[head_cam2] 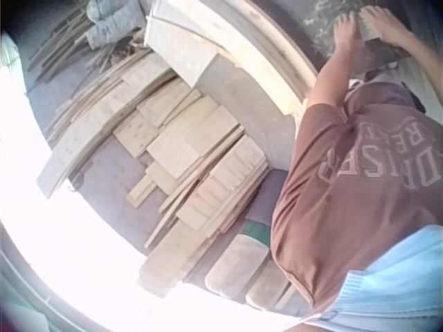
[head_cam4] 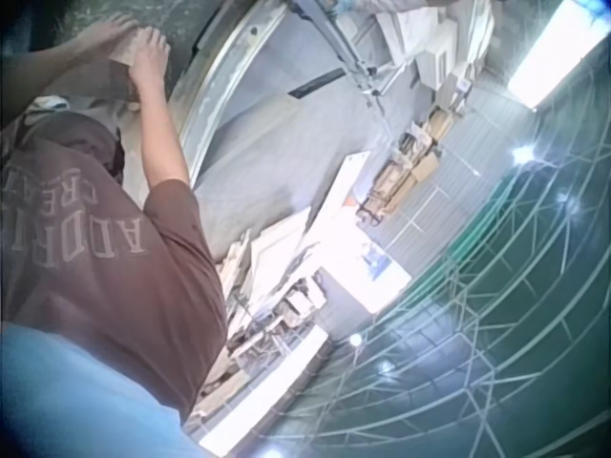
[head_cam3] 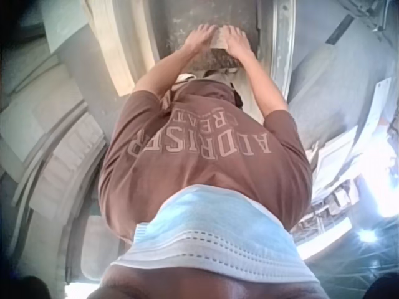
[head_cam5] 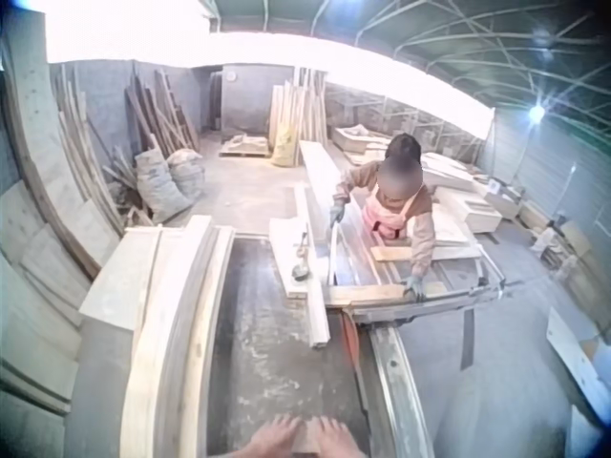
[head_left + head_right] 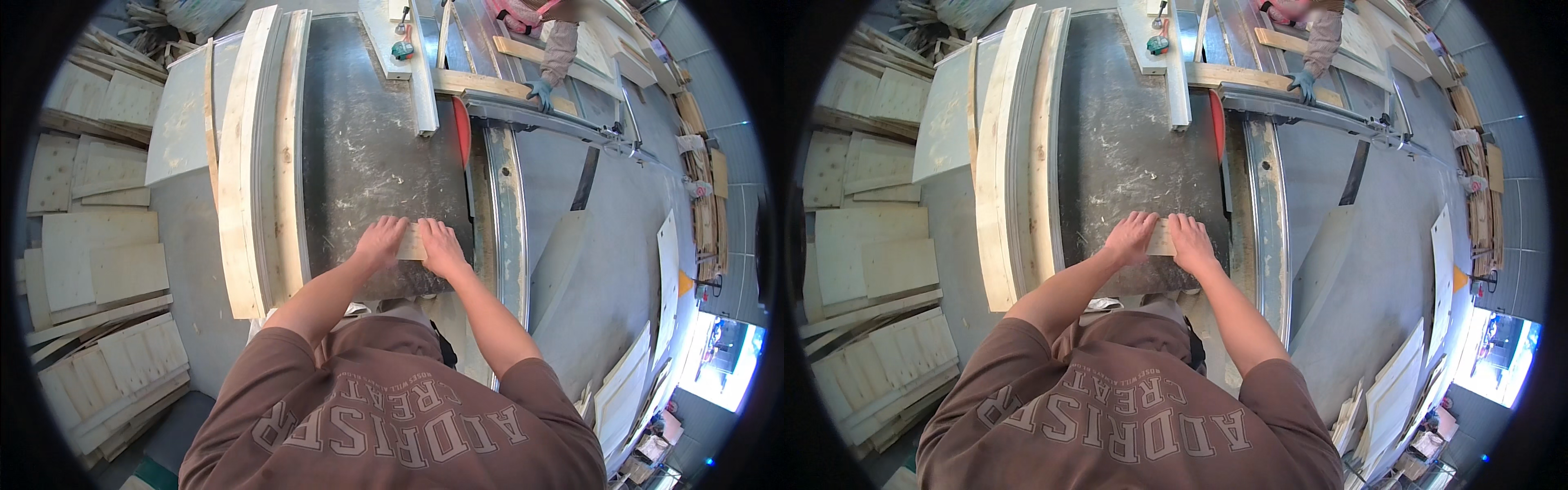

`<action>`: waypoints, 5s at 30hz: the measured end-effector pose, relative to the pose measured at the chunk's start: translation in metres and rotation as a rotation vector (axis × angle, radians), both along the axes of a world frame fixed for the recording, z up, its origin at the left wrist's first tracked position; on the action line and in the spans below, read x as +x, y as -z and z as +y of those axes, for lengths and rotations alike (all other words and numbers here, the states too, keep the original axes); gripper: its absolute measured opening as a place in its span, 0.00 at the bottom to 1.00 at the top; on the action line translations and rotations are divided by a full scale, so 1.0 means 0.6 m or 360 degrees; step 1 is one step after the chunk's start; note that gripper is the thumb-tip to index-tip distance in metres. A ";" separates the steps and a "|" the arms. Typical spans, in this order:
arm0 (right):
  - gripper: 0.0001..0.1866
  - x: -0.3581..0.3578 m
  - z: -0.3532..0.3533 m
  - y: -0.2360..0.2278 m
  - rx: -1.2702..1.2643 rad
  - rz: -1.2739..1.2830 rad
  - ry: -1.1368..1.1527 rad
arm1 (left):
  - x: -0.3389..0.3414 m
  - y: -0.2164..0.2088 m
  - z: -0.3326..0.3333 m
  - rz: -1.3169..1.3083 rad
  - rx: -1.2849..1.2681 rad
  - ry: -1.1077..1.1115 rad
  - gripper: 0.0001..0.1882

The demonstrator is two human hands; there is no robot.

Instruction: The person repeatedly picks up small wooden blocks from a table saw, places them into a white plastic bag, and then removes them again. The person handles the blocks one by one, stacking them briefly before bagging them.

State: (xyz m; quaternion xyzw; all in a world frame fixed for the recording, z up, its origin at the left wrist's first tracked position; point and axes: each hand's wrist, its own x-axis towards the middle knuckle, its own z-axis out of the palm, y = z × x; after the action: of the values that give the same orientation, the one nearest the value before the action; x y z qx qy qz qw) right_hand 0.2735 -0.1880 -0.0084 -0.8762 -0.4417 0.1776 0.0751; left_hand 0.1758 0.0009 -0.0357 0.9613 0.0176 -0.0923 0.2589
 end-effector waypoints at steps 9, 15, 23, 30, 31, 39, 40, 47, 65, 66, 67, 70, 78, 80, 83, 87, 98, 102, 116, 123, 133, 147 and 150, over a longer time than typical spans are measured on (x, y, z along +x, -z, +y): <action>0.59 -0.018 -0.003 -0.062 0.0067 0.0032 0.0136 | -0.040 -0.039 -0.011 -0.0156 -0.0186 -0.0182 0.64; 0.53 -0.026 -0.017 -0.071 0.0233 0.0188 0.0338 | -0.132 -0.064 0.021 0.0075 -0.0587 -0.0577 0.60; 0.46 -0.022 -0.012 -0.049 0.0289 0.0136 0.0350 | -0.222 -0.046 0.048 0.0020 -0.0633 -0.0783 0.53; 0.42 -0.022 0.008 -0.044 0.0303 0.0099 0.0284 | -0.233 -0.069 0.057 0.0047 -0.0802 -0.0930 0.48; 0.41 -0.022 0.010 -0.044 0.0293 0.0074 0.0272 | -0.235 -0.067 0.059 0.0038 -0.0790 -0.0925 0.47; 0.25 0.020 0.032 -0.041 0.0192 -0.0240 0.0261 | -0.251 -0.046 0.065 0.0037 -0.0807 -0.1010 0.48; 0.19 0.036 0.037 -0.039 0.0275 -0.0367 0.0244 | -0.254 -0.046 0.066 0.0042 -0.0806 -0.1012 0.47; 0.22 0.187 0.107 -0.004 -0.0253 -0.0719 0.0039 | -0.263 -0.083 0.067 0.0122 -0.0843 -0.1047 0.47; 0.41 0.309 0.193 0.069 -0.0649 -0.0669 -0.0092 | -0.293 -0.108 0.067 0.0152 -0.0857 -0.1203 0.46; 0.38 0.268 0.186 -0.001 -0.0635 -0.0616 -0.0135 | -0.285 -0.105 0.066 0.0140 -0.0883 -0.1207 0.46; 0.39 0.230 0.178 -0.054 -0.0505 -0.0530 -0.0123 | -0.276 -0.100 0.066 0.0142 -0.0889 -0.1186 0.46; 0.42 0.110 0.125 -0.151 -0.0243 -0.0252 -0.0079 | -0.234 -0.084 0.061 0.0148 -0.0963 -0.1091 0.46; 0.46 -0.056 0.062 -0.071 -0.0089 -0.0171 -0.0117 | -0.094 -0.027 -0.017 0.0387 -0.1089 -0.0770 0.52; 0.46 -0.059 0.051 -0.058 -0.0013 -0.0203 -0.0098 | -0.083 -0.051 -0.030 0.0437 -0.1161 -0.0739 0.50; 0.47 -0.057 0.052 -0.070 -0.0014 -0.0256 -0.0136 | -0.080 -0.032 -0.039 0.0352 -0.1197 -0.0698 0.47; 0.45 -0.038 0.058 -0.076 -0.0025 -0.0298 -0.0115 | -0.071 -0.041 -0.049 0.0336 -0.1192 -0.0703 0.45; 0.49 -0.045 0.006 -0.034 0.0268 0.0244 0.0894 | -0.070 -0.040 -0.053 0.0400 -0.1245 -0.0794 0.48; 0.37 -0.053 -0.014 0.054 0.0491 0.1022 0.1082 | -0.064 -0.005 -0.075 0.0368 -0.1355 -0.0824 0.47; 0.50 -0.092 0.015 -0.021 0.0320 0.0254 0.0874 | -0.070 -0.040 -0.054 0.0273 -0.1056 -0.0883 0.38; 0.53 -0.096 0.007 0.003 0.0334 0.0324 0.0906 | -0.069 -0.035 -0.038 0.0349 -0.1234 -0.0735 0.39; 0.61 -0.074 0.000 0.004 0.0477 0.0855 0.0934 | -0.063 0.001 -0.029 0.0382 -0.1638 -0.0668 0.47; 0.30 -0.022 0.012 -0.029 0.0047 -0.0381 -0.0026 | -0.015 -0.003 -0.020 -0.0163 0.0084 -0.0096 0.53; 0.45 -0.017 0.008 -0.025 0.0032 -0.0313 -0.0024 | -0.002 -0.002 -0.018 -0.0053 0.0061 -0.0074 0.47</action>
State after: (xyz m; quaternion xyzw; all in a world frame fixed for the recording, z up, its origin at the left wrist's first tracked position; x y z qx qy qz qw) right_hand 0.2635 -0.1833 0.0064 -0.8852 -0.4554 0.0869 0.0386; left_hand 0.1749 -0.0096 -0.0345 0.9668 0.0372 -0.0699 0.2428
